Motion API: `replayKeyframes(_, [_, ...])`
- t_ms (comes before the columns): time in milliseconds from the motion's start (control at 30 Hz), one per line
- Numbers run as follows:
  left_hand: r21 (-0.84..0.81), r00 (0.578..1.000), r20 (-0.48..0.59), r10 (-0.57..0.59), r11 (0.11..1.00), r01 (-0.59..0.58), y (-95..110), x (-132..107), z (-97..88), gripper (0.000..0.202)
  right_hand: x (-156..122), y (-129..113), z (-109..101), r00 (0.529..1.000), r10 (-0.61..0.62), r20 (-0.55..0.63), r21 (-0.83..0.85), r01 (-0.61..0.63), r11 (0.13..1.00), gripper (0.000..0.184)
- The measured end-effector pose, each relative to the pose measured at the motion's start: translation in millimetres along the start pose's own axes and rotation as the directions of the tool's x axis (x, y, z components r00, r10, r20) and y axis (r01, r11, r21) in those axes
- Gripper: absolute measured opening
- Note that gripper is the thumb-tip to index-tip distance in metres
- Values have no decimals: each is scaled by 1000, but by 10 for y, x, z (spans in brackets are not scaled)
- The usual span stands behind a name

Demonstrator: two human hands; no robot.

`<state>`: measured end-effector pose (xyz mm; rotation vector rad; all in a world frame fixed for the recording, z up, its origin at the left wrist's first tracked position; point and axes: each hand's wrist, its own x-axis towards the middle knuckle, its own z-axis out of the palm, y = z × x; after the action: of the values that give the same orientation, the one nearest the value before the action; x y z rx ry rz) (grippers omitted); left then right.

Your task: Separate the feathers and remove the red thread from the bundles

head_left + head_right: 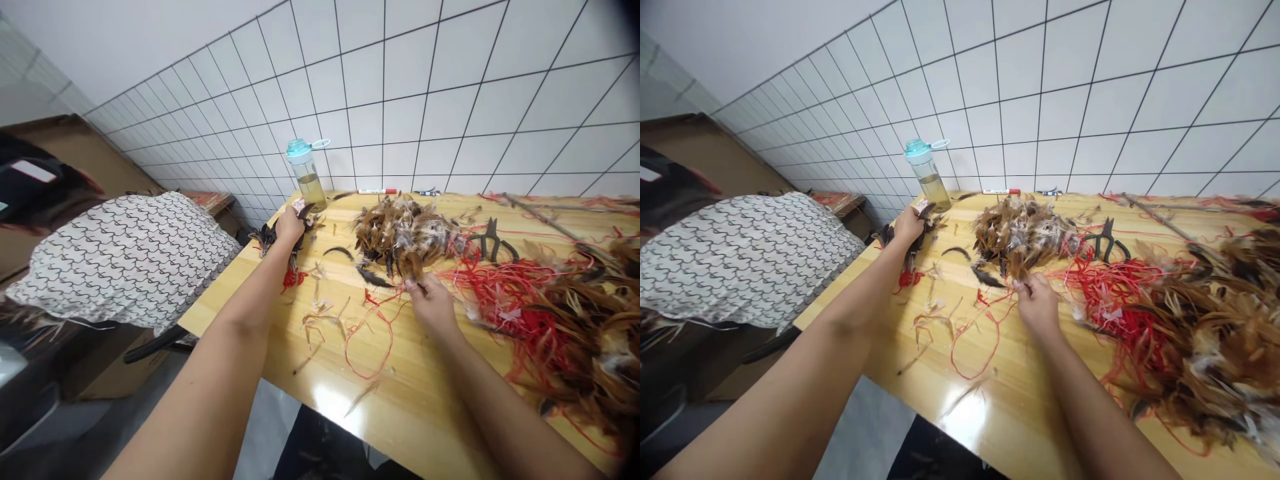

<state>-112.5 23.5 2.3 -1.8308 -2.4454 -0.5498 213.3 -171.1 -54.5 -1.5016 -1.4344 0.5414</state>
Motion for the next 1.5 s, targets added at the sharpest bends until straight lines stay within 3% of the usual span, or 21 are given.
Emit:
replayKeyframes(100, [-11,999,-37,-9,1000,9,-27,-27,15,35,2,14,9,1000,-20,-1,-3,20,1000,22])
replayKeyframes(200, [3,979,-142,144,989,-145,0,-106,37,31,2,32,17,1000,-26,-3,-4,26,1000,23])
replayKeyframes(267, [16,914,-196,355,933,-359,50,-180,46,27,2,40,19,1000,-25,-10,1,25,1000,23])
replayKeyframes(333, [11,819,-192,541,835,-550,121,-264,52,27,2,45,18,1000,-23,-15,10,24,1000,23])
replayKeyframes(400, [-6,744,-152,651,752,-659,209,-347,57,29,3,53,16,1000,-11,-17,25,11,1000,24])
replayKeyframes(433, [-22,730,-125,672,734,-679,256,-383,59,29,4,59,15,1000,1,-16,36,-1,999,25])
replayKeyframes(500, [-93,763,-49,645,757,-646,358,-436,64,28,7,76,17,999,32,-10,63,-31,998,27])
replayKeyframes(567, [-182,823,55,565,816,-548,467,-460,75,24,11,94,21,999,54,-6,81,-53,995,27])
replayKeyframes(633, [-231,854,128,504,853,-469,583,-466,97,21,15,105,23,998,59,-7,77,-58,995,27])
replayKeyframes(900, [-334,898,223,379,895,-295,1068,-492,250,34,23,9,-48,998,45,51,36,-47,998,29])
replayKeyframes(1067, [-369,911,197,362,889,-273,1187,-500,307,28,26,-13,-79,998,20,61,85,-25,996,32])
replayKeyframes(1167, [-365,881,127,455,848,-385,1133,-479,339,41,24,0,-84,996,53,66,124,-61,990,33])
replayKeyframes(1267, [-279,784,82,615,769,-575,1065,-454,391,50,21,8,-90,993,79,88,154,-92,984,33])
replayKeyframes(1333, [-234,738,84,669,733,-638,1046,-452,416,49,21,14,-94,992,82,93,168,-97,981,31])
replayKeyframes(1500, [-185,716,45,696,710,-679,1025,-541,306,36,25,44,-81,994,86,74,210,-100,973,30])
